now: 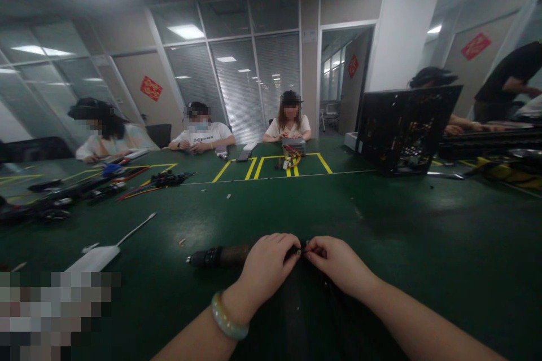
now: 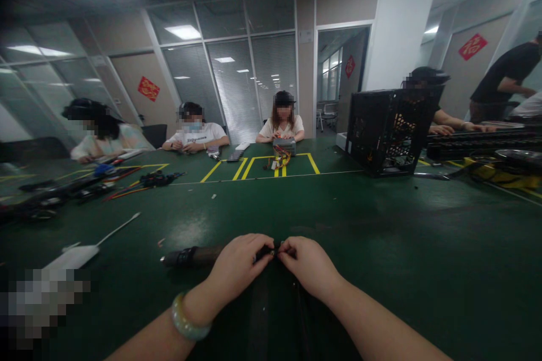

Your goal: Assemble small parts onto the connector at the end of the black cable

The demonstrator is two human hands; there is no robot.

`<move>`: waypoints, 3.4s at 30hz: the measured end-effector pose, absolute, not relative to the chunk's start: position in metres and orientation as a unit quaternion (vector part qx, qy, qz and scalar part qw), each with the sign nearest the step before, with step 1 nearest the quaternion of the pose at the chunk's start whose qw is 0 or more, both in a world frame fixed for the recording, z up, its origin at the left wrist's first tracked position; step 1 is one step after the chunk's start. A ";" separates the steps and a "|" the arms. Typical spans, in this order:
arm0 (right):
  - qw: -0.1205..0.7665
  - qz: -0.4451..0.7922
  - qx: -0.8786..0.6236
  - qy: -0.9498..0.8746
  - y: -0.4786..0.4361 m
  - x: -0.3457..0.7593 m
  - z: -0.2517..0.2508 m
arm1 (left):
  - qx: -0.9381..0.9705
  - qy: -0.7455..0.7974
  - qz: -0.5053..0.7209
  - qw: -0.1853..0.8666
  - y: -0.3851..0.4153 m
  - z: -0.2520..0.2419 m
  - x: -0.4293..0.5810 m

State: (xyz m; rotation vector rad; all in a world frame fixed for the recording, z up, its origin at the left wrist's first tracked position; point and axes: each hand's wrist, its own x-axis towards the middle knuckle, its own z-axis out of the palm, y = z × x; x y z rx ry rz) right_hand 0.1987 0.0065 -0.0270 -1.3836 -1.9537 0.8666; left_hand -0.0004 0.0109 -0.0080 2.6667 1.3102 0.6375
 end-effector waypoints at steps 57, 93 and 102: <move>0.283 0.341 -0.532 -0.721 0.006 0.199 -0.025 | 0.869 0.441 0.218 0.051 0.009 -0.009 -0.001; 0.290 0.329 -0.524 -0.730 0.007 0.199 -0.029 | 0.874 0.438 0.203 0.053 0.008 -0.006 0.001; 0.289 0.339 -0.525 -0.725 0.007 0.200 -0.028 | 0.877 0.427 0.209 0.060 0.008 -0.005 -0.001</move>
